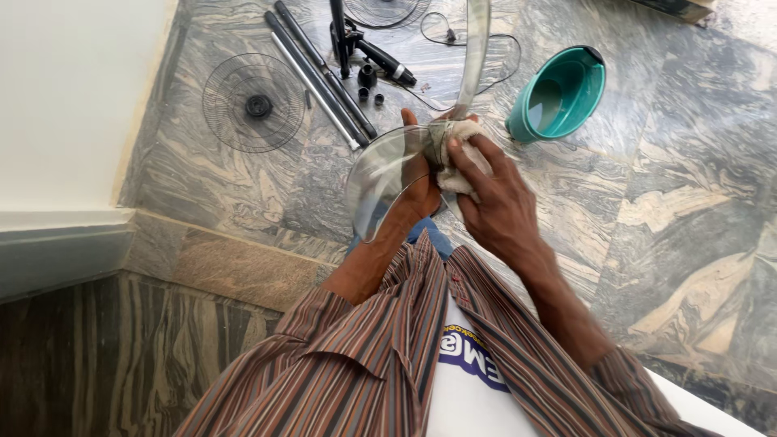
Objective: The person wipes a transparent fan blade with a cloth, then wipes a red fan blade. The person holds each blade and rubs it with the cloth while standing over disassembled fan parts on the floor.
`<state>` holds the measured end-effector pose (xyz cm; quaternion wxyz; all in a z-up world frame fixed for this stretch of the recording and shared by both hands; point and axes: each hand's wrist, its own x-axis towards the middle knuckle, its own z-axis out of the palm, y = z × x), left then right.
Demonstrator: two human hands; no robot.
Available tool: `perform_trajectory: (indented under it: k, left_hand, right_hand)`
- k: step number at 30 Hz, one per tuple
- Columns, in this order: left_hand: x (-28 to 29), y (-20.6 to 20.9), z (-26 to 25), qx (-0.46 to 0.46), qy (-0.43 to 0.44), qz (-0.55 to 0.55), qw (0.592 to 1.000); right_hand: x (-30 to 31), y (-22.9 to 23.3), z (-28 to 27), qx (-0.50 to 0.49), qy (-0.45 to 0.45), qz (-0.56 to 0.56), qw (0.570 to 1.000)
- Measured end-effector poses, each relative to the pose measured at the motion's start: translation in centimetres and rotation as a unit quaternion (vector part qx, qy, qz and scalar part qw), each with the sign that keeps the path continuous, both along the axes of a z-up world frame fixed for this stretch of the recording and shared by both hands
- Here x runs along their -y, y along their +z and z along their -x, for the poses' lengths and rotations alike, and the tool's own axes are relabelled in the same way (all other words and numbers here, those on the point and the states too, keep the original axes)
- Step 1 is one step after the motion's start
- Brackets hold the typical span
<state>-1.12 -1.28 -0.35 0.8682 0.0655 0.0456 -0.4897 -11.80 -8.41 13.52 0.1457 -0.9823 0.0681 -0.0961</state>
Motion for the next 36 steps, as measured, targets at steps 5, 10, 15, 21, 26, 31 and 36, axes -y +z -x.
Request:
perform_trajectory:
  k: [5,10,15,21,26,31,36]
  left_hand:
    - [0.6,-1.4,0.7,0.299,0.092,-0.221,0.924]
    - [0.4,-1.4,0.5,0.304,0.132,-0.177,0.927]
    - [0.9,-1.8,0.7,0.413,0.148,-0.273,0.856]
    - [2.4,-1.7,0.8,0.234,0.158,-0.213,0.935]
    - [1.4,-1.5,-1.2,0.146,0.094,-0.148,0.974]
    - [1.8,-1.6,-2.5,0.113,0.08,-0.137,0.981]
    - [3.0,-1.3,-2.1,0.085,0.071,-0.131,0.985]
  right_hand:
    - [0.2,-1.7,-0.7,-0.14,-0.182,-0.242,0.943]
    - [2.3,0.7,1.3,-0.06,-0.265,-0.44,0.856]
    - [1.0,2.1,0.7,0.113,-0.046,-0.043,0.992]
    - [-0.6,0.6,0.7,0.018,-0.002,-0.018,1.0]
    - [-2.1,-1.3,3.4,-0.068,0.031,-0.088,0.993]
    - [-2.0,-0.4,4.8,-0.018,-0.021,-0.237,0.971]
    - [-2.1,1.1,2.4,0.069,0.09,-0.11,0.987]
